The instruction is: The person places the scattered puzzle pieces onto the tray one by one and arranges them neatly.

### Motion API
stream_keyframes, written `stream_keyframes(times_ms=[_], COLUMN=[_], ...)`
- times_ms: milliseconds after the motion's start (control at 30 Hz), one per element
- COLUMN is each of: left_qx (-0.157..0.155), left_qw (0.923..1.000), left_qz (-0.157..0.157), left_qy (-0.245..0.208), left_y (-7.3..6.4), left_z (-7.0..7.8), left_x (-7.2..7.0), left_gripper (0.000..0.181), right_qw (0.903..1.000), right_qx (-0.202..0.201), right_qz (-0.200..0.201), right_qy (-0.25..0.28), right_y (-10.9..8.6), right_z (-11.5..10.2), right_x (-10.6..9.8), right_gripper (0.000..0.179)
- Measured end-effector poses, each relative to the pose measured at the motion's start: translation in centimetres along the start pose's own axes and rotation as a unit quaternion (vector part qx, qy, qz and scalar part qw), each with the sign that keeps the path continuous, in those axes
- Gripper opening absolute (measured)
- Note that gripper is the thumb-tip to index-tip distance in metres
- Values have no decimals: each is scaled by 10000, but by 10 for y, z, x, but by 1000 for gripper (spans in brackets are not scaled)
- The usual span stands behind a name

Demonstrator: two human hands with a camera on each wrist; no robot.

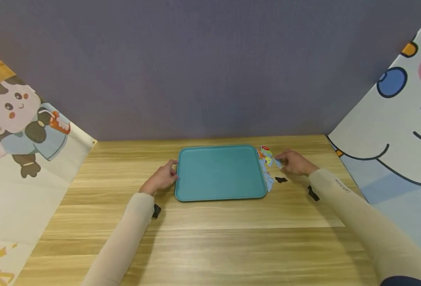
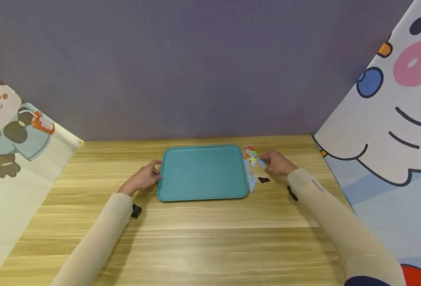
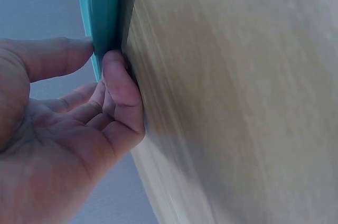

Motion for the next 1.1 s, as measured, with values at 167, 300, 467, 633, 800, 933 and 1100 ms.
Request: stream_keyframes(times_ms=[167,300,467,633,800,933,1100], left_qx=[-9,-36,-11,40,46,39,34], left_qw=[10000,10000,10000,10000,10000,10000,10000], left_qz=[-35,-40,-32,-7,1,-4,2], left_qy=[1,-20,-8,26,20,7,18], left_y=[-1,-1,-2,-2,-2,-2,-2], left_z=[1,1,2,2,2,1,1], left_x=[1,1,1,0,0,0,0], left_gripper=[57,57,57,57,57,57,57], right_qw=[9999,9991,9993,9987,9993,9999,9997], right_qx=[92,152,-107,-102,-51,86,182], right_qz=[-8,-266,-356,-303,-77,3,55], right_qy=[98,283,5,399,357,132,-127], right_y=[-1,-5,-12,-16,-16,-14,-11], right_z=[1,2,1,3,2,2,2], right_x=[1,3,3,4,2,2,2], right_gripper=[52,56,59,60,58,56,56])
Point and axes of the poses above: each hand's wrist, its own y-axis towards the middle knuckle, its own x-axis out of the palm, z = x × y, the point moved 7 cm from there along y, towards the middle knuckle, and after that the axes turned 3 degrees about x, right-handed, at the moved point
